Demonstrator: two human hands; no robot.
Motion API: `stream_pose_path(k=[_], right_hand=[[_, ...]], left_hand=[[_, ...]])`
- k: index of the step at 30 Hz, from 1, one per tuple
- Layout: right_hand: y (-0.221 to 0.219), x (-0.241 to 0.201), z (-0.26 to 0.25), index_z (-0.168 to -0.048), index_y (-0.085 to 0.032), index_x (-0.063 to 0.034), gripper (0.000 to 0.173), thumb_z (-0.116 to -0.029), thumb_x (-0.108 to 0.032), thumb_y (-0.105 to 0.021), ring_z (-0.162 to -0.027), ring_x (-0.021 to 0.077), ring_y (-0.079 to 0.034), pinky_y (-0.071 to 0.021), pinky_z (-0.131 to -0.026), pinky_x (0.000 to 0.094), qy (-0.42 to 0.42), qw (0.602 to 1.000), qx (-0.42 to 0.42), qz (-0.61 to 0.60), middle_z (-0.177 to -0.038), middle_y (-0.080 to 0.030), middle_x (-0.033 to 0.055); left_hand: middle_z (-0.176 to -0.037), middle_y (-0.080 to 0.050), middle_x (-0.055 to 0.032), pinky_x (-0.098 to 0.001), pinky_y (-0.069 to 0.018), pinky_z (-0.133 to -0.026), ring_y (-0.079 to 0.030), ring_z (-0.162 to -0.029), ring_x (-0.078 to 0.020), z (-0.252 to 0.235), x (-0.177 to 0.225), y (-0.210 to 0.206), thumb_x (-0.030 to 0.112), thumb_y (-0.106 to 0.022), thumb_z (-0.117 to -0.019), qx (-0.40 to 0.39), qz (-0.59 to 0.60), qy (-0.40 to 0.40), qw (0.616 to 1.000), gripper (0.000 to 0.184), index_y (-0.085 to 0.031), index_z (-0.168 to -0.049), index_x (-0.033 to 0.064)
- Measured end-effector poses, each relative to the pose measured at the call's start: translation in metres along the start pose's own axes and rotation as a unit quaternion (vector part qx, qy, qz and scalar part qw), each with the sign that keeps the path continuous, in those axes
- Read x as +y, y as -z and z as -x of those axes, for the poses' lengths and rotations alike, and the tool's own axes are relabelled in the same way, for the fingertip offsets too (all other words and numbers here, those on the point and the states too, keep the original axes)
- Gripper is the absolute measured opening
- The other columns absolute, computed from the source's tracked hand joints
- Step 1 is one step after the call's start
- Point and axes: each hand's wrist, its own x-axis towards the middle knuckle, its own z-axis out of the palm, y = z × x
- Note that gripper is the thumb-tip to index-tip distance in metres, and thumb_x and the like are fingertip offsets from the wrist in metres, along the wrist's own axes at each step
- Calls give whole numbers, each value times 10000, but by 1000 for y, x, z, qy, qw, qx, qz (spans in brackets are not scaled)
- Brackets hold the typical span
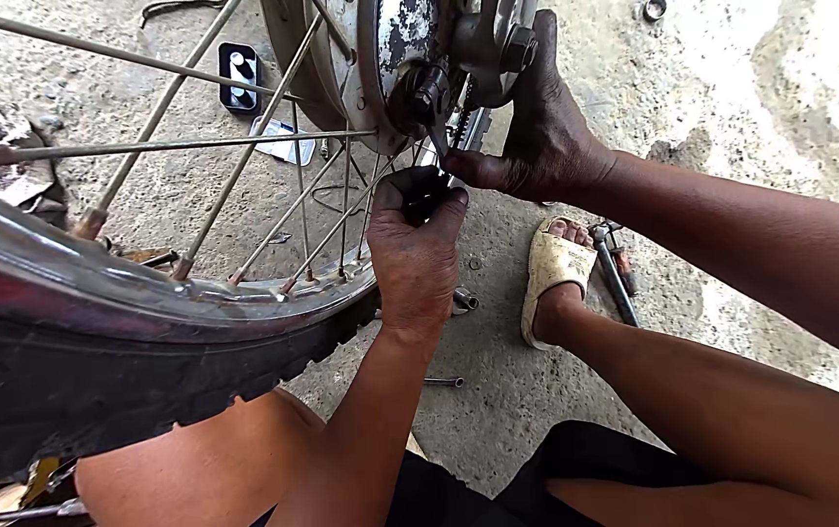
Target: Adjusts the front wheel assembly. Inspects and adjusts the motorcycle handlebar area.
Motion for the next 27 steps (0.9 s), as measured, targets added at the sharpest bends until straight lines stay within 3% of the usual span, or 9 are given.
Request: stream_pose_path(k=[2, 5, 9, 11, 14, 16, 20, 23, 27], right_hand=[[1, -1, 0, -1456, -288, 130, 1191, -732, -679, -779, -1347, 271, -509, -432, -1147, 409, -5, 1000, -8, -3, -1389, -492, 279], [0, 0, 0, -1427, -311, 110, 1156, -723, -672, -791, -1319, 259, -528, -454, -1129, 402, -7, 1000, -4, -15, -1357, -504, 259], [1, -2, 1, -1450, -292, 132, 1194, -732, -695, -770, -1334, 269, -521, -449, -1128, 406, -6, 1000, -4, 2, -1380, -496, 276], [0, -2, 1, -1450, -289, 134, 1191, -738, -693, -766, -1335, 268, -519, -445, -1133, 402, -5, 1000, -1, 0, -1378, -500, 277], [1, -2, 0, -1443, -296, 124, 1189, -726, -692, -779, -1339, 264, -515, -440, -1140, 405, -10, 1000, -2, -13, -1380, -495, 271], [0, -2, 0, -1440, -311, 123, 1178, -726, -689, -779, -1338, 264, -515, -438, -1142, 408, -8, 1000, 1, -11, -1376, -500, 269], [1, -2, 1, -1458, -276, 138, 1211, -736, -700, -767, -1345, 261, -516, -439, -1143, 396, -6, 1000, -1, -6, -1387, -496, 280], [-1, -2, 0, -1439, -302, 125, 1165, -738, -672, -781, -1332, 263, -521, -450, -1132, 410, -3, 1000, 0, -12, -1370, -503, 269], [0, -1, 0, -1444, -303, 118, 1161, -727, -655, -790, -1331, 253, -522, -445, -1136, 406, -9, 1000, -3, -13, -1371, -505, 260]], left_hand=[[-1113, -654, -86, -380, -613, -840, -692, -969, -192, 5, 5, 1, 98, -646, -1003, -11, 40, 66, 997, 304, -526, -1282, 90], [-998, -709, -81, -363, -623, -716, -722, -848, -189, 6, 11, 1, 419, -474, -1088, -5, 52, 159, 986, 360, -616, -1223, 116], [-938, -674, -77, -314, -629, -681, -696, -766, -156, 9, 5, -2, 56, -633, -1007, -9, -27, 34, 999, 101, -622, -1108, 58], [-1030, -648, -93, -330, -614, -737, -672, -863, -173, 9, 0, -1, -61, -684, -908, -17, -30, -14, 999, 277, -599, -1145, 56], [-1069, -653, -74, -396, -623, -775, -695, -913, -197, 11, 5, -2, 138, -601, -1030, -12, 48, 89, 995, 191, -555, -1212, 106], [-955, -698, -85, -397, -629, -706, -720, -814, -208, 9, 7, -3, 336, -480, -1093, 10, 66, 154, 986, 278, -606, -1177, 103], [-914, -657, -71, -332, -630, -703, -690, -757, -158, 9, 3, -2, 78, -594, -1034, -10, 8, 47, 999, 57, -596, -1090, 69], [-1044, -634, -86, -361, -609, -785, -662, -903, -181, 8, 0, 0, -36, -659, -939, -11, -6, 0, 1000, 246, -583, -1147, 72], [-1020, -697, -84, -407, -627, -738, -720, -876, -213, 8, 10, -2, 392, -486, -1089, 1, 46, 145, 988, 335, -595, -1237, 113]])
